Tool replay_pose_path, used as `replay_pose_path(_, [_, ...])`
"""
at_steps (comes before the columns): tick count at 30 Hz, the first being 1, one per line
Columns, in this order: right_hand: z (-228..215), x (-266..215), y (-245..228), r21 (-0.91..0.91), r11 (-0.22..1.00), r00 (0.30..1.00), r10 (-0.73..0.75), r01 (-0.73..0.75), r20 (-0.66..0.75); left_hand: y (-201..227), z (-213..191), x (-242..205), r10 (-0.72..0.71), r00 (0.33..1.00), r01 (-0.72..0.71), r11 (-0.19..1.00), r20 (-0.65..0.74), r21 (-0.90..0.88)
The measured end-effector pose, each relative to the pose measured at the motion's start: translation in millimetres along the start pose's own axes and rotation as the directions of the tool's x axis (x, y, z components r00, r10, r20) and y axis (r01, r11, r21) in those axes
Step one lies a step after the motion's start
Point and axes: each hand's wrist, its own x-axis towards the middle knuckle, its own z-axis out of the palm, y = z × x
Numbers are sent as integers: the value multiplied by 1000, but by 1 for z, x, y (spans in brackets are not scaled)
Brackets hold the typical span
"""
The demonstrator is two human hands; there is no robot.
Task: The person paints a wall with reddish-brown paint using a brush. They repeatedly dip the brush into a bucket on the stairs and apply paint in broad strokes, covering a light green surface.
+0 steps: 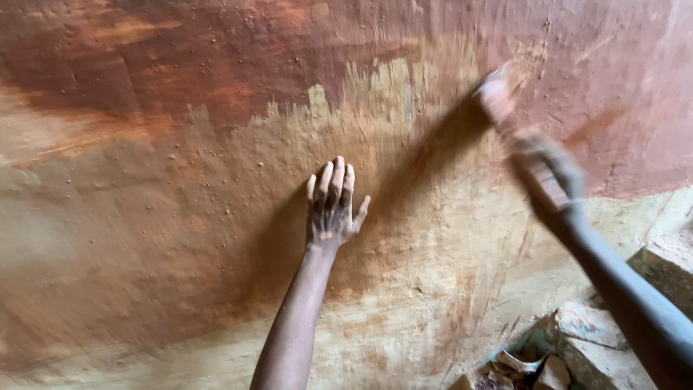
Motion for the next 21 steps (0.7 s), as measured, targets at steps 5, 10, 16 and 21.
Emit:
replay_pose_path(5, [-8, -10, -46, 6, 935, 927, -351, 354, 134, -1, 4, 26, 5, 1000, -5, 1000, 18, 15])
replay_pose_path(10, [-2, 4, -29, -123, 857, 863, -482, 500, 154, -9, -5, 72, 71, 997, -71, 997, -17, -1])
replay_pose_path(16, [22, 12, 44, -470, 824, 945, -229, 315, 232, -11, -6, 88, 49, 994, -58, 995, -97, -86])
replay_pose_path(21, [23, -6, 7, -652, -718, 600, -416, 245, 684, -10, 4, 82, 15, 1000, -14, 1000, -22, 28])
